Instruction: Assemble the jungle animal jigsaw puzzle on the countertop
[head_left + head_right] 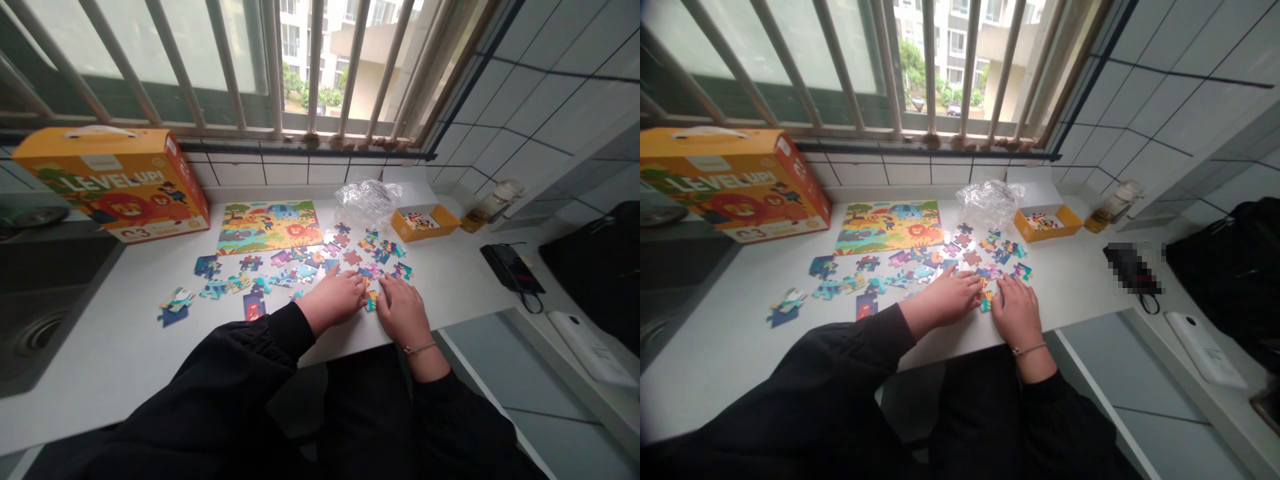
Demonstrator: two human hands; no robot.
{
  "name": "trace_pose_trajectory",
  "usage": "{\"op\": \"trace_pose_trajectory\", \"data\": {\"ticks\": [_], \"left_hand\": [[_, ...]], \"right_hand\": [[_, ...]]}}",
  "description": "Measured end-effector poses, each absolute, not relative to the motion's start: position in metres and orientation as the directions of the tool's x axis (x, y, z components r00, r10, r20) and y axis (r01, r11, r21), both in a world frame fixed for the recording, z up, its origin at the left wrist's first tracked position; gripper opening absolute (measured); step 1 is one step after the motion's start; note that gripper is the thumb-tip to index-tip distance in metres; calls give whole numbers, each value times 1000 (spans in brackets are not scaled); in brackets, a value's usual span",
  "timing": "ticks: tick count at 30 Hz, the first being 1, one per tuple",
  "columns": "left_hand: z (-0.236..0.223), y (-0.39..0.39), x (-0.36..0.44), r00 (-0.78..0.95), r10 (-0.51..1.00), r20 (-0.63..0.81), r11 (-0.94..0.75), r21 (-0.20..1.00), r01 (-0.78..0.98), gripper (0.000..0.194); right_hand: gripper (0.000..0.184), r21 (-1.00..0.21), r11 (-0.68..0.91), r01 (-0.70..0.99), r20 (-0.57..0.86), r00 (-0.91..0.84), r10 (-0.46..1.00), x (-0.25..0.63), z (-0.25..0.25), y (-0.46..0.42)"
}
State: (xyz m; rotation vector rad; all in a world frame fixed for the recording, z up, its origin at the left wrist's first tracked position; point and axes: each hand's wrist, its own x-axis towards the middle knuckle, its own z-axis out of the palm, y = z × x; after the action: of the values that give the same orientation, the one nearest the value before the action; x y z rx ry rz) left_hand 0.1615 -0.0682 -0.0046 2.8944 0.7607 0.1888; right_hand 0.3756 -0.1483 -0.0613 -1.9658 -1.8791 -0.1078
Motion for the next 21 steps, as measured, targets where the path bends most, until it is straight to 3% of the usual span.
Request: {"op": "trace_pose_trajectory", "data": {"ticks": [6,10,15,21], "left_hand": [[2,-77,157,828,555,79,-830,115,545,40],[-1,-84,158,794,605,67,-795,104,597,47],[-8,-89,163,759,648,60,-760,113,640,56],[0,-98,153,726,688,26,-721,142,678,64]], "right_hand": [[56,-177,-34,984,169,64,983,368,-48,-147],[56,-189,-68,980,171,101,980,367,-48,-147],[52,-228,-62,972,264,123,957,368,-54,-150],[50,-328,20,944,542,171,823,383,-62,-157]]}}
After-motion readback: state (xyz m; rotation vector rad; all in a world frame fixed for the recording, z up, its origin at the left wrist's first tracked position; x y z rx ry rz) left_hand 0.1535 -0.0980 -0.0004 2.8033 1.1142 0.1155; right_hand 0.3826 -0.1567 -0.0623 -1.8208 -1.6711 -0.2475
